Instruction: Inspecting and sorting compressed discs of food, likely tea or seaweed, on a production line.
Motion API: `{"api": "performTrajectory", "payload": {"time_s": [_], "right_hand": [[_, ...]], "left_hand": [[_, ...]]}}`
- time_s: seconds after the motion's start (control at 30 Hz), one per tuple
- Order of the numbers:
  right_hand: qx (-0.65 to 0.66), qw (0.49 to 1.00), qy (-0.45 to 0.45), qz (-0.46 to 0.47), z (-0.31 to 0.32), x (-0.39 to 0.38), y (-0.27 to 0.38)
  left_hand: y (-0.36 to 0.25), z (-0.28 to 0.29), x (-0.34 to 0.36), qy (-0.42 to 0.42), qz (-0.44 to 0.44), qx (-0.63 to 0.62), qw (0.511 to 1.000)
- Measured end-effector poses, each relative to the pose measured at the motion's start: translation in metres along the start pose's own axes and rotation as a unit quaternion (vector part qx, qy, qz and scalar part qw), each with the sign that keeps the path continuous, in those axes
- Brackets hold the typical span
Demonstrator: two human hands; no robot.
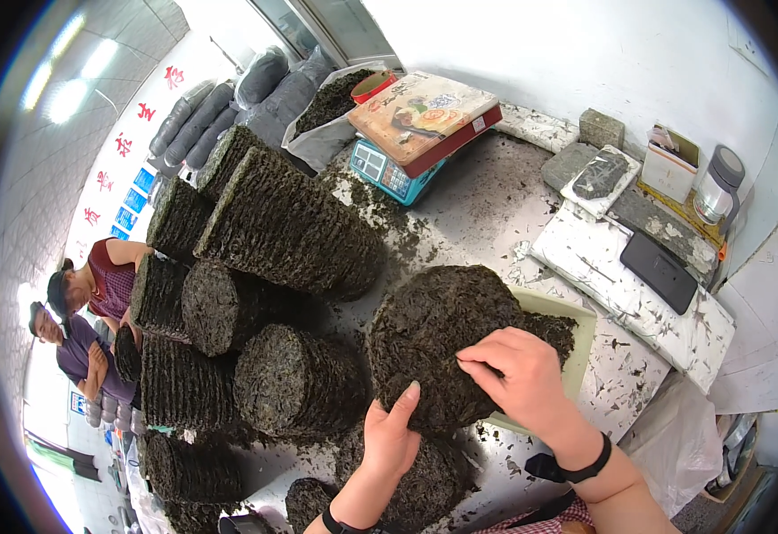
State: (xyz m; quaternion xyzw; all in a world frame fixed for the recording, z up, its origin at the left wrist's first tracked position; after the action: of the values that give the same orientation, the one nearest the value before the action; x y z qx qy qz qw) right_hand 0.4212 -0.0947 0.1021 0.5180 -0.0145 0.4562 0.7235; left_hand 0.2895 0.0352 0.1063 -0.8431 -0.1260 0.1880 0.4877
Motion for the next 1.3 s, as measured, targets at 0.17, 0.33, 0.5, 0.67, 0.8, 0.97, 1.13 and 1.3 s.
{"api": "performTrajectory", "payload": {"time_s": [0.17, 0.33, 0.5, 0.67, 0.8, 0.97, 1.13, 1.3], "right_hand": [[-0.010, 1.000, 0.009, 0.000, -0.012, 0.005, -0.006], [-0.015, 0.999, 0.051, -0.007, -0.003, 0.006, -0.007], [0.379, 0.889, 0.150, -0.211, 0.059, -0.025, -0.041], [0.107, 0.986, 0.020, -0.123, 0.045, -0.027, -0.032], [0.036, 0.998, 0.042, -0.010, 0.014, -0.012, -0.005], [0.006, 0.999, 0.009, -0.036, -0.003, -0.009, 0.000], [0.260, 0.952, 0.120, -0.113, 0.008, -0.013, -0.013], [-0.206, 0.974, -0.003, -0.092, 0.050, -0.018, -0.021]], "left_hand": [[0.005, -0.005, -0.006, 0.023, -0.009, 0.016, 1.000], [0.006, -0.002, -0.004, -0.003, -0.003, 0.025, 1.000], [-0.007, 0.008, 0.000, 0.001, -0.010, -0.041, 0.999], [-0.004, 0.012, 0.002, 0.013, 0.005, -0.053, 0.998], [-0.001, 0.005, 0.001, 0.042, 0.011, -0.075, 0.996], [0.002, 0.003, -0.010, 0.052, -0.002, -0.054, 0.997], [0.003, 0.001, -0.014, 0.041, -0.002, -0.052, 0.998], [0.007, 0.002, -0.009, 0.004, 0.035, -0.052, 0.998]]}}
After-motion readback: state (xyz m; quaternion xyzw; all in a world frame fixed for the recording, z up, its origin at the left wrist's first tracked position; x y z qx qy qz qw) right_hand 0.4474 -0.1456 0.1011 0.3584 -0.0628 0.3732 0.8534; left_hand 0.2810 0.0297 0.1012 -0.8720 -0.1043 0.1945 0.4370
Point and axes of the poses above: each hand's wrist, its own x-axis towards the middle knuckle, its own z-axis out of the back of the hand, y = z × x, the point moved 1 cm from there along x, towards the middle knuckle, and after that the axes turned 14 degrees about y, right-handed, at the moved point
